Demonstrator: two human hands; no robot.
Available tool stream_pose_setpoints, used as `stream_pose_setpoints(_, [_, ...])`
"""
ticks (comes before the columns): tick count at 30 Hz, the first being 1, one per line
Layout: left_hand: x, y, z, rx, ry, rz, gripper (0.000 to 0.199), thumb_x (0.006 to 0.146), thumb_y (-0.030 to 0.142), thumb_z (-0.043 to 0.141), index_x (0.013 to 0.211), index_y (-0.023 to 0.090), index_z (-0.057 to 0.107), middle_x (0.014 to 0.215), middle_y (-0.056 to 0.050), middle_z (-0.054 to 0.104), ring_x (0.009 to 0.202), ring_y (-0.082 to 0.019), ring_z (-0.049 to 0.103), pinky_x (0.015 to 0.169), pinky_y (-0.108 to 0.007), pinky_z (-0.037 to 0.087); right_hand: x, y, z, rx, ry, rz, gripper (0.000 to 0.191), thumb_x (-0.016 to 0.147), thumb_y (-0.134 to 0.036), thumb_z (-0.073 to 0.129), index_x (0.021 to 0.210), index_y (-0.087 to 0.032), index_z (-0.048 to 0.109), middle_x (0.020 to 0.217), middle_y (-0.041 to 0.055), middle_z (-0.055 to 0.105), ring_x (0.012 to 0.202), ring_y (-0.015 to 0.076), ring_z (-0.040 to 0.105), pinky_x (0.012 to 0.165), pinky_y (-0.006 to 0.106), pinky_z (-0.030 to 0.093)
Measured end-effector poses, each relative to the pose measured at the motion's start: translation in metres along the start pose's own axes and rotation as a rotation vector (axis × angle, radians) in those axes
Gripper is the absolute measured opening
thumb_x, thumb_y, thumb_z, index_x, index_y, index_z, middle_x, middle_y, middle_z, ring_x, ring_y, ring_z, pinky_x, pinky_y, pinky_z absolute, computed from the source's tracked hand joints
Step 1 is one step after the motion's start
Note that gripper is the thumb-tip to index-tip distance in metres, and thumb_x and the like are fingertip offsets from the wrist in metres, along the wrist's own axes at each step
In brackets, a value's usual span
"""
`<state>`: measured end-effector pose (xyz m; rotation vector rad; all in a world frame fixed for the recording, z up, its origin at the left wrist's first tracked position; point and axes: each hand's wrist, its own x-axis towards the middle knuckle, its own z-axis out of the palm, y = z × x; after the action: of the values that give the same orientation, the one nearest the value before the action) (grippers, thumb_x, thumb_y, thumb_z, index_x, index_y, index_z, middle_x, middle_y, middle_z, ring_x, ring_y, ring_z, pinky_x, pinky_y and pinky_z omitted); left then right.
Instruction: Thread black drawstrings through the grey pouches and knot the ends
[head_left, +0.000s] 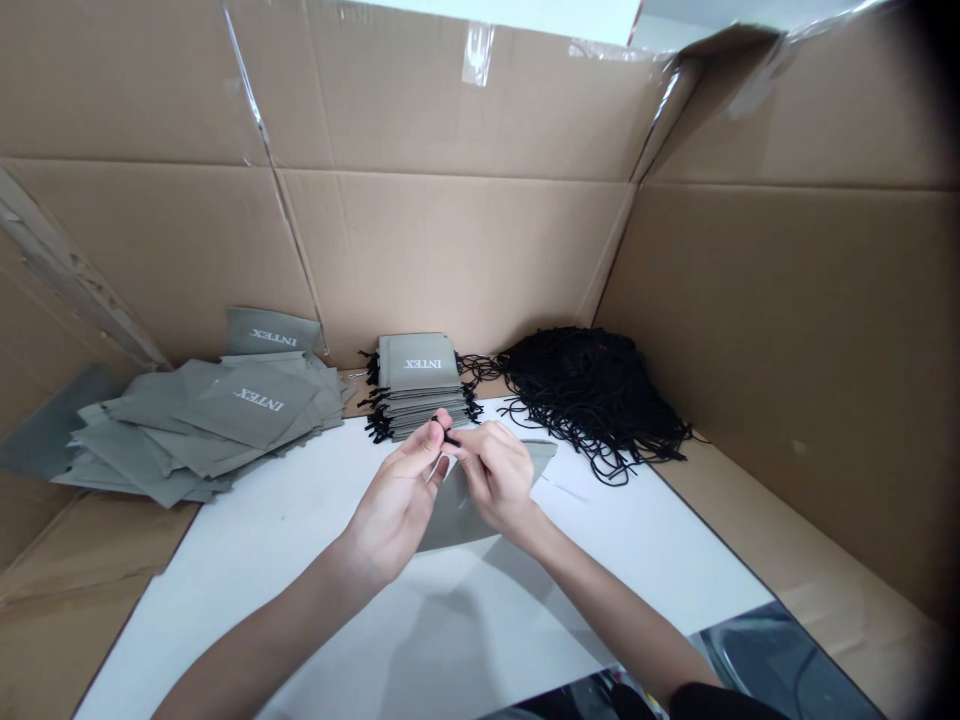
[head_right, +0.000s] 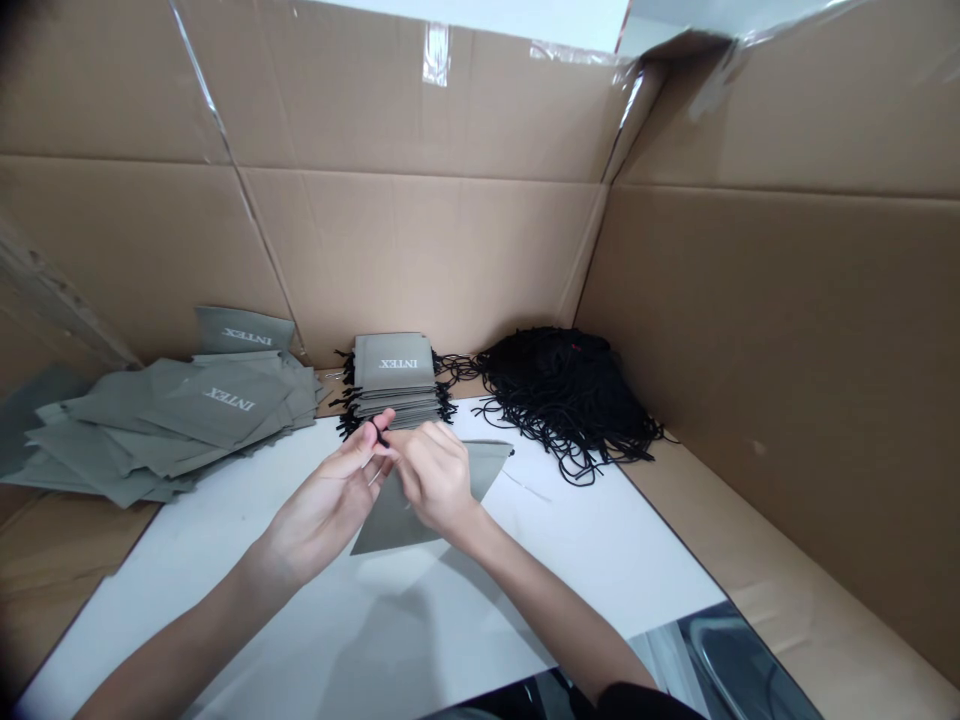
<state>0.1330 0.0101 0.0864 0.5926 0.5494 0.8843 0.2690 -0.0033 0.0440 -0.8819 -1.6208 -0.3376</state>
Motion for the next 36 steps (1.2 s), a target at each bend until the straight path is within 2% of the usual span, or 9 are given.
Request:
stream_pose_setpoints(6, [0.003,0.001,0.001,-0.011,0.011,0.018,0.009,0.088,0.018,0.069,0.083,0.020,0.076,0.107,0.001,0.065,0.095,-0.010,0.057,0.088,-0.022,0.045,0.004,-0.006,0.002,0.016,0.023,0.144,0.013,0.098,-0.021,0.053,0.092,-0.021,0.065,0.073,0.0020,0.067,0.060,0.0144,0.056,0.058,0.029,0.046])
stream_pose_setpoints(15, [0.003,-0.001,0.000,-0.019,-0.006,0.027,0.014,0.088,0.012,0.067,0.083,0.020,0.076,0.106,0.001,0.066,0.095,-0.009,0.058,0.087,-0.019,0.047,0.002,-0.009,0.008,0.047,0.057,0.246,0.013,0.096,-0.024,0.057,0.086,-0.022,0.065,0.072,0.0009,0.068,0.062,0.0146,0.060,0.060,0.028,0.048])
stream_pose_setpoints(19, [0.012,0.012,-0.005,0.042,-0.132,-0.057,0.011,0.091,0.026,0.066,0.091,0.022,0.076,0.101,0.000,0.065,0.093,-0.010,0.057,0.086,-0.020,0.047,0.005,-0.005,0.002,0.127,0.026,0.237,0.007,0.095,-0.028,0.060,0.093,-0.023,0.064,0.080,0.0020,0.072,0.067,0.0159,0.066,0.064,0.029,0.051])
stream_pose_setpoints(21, [0.019,0.030,-0.010,0.189,-0.295,-0.110,0.016,0.089,0.034,0.067,0.089,0.020,0.076,0.095,-0.003,0.064,0.090,-0.013,0.056,0.084,-0.023,0.048,0.012,0.000,-0.010,0.231,-0.057,0.259,0.015,0.092,-0.033,0.066,0.102,-0.023,0.060,0.087,0.0032,0.074,0.076,0.0181,0.070,0.069,0.030,0.053])
stream_pose_setpoints(23, [0.025,0.052,-0.016,0.482,-0.419,-0.055,0.019,0.086,0.037,0.069,0.084,0.019,0.075,0.092,-0.005,0.064,0.089,-0.016,0.056,0.081,-0.025,0.047,0.023,0.006,-0.028,0.359,-0.223,0.398,0.028,0.088,-0.037,0.070,0.109,-0.023,0.056,0.085,0.0024,0.075,0.082,0.0198,0.072,0.071,0.030,0.054])
stream_pose_setpoints(26, [0.025,0.084,-0.021,1.064,-0.440,0.054,0.026,0.087,0.041,0.066,0.077,0.018,0.073,0.107,-0.006,0.064,0.088,-0.018,0.056,0.076,-0.025,0.044,0.041,0.012,-0.056,0.500,-0.537,0.646,0.034,0.085,-0.037,0.073,0.110,-0.022,0.055,0.082,0.0010,0.073,0.082,0.0191,0.070,0.069,0.028,0.051])
stream_pose_setpoints(28, [0.020,0.097,-0.023,1.309,-0.429,0.148,0.028,0.087,0.043,0.065,0.077,0.019,0.073,0.109,-0.006,0.065,0.092,-0.021,0.058,0.080,-0.028,0.043,0.049,0.015,-0.069,0.548,-0.737,0.718,0.029,0.083,-0.036,0.075,0.104,-0.019,0.061,0.078,-0.0001,0.070,0.075,0.0159,0.065,0.067,0.026,0.047])
stream_pose_setpoints(32, [0.011,0.108,-0.027,1.493,-0.480,0.239,0.024,0.086,0.043,0.065,0.078,0.022,0.074,0.102,-0.005,0.069,0.093,-0.022,0.061,0.082,-0.029,0.044,0.050,0.022,-0.075,0.646,-0.933,0.850,0.030,0.081,-0.043,0.075,0.081,-0.014,0.066,0.067,-0.0027,0.057,0.058,0.0093,0.047,0.054,0.023,0.035])
stream_pose_setpoints(36, [0.008,0.112,-0.032,1.528,-0.458,0.283,0.022,0.086,0.042,0.065,0.079,0.022,0.074,0.103,-0.005,0.070,0.093,-0.022,0.063,0.079,-0.028,0.046,0.044,0.025,-0.073,0.689,-0.958,0.932,0.040,0.080,-0.052,0.072,0.075,-0.014,0.062,0.062,-0.0042,0.049,0.054,0.0083,0.038,0.049,0.022,0.027])
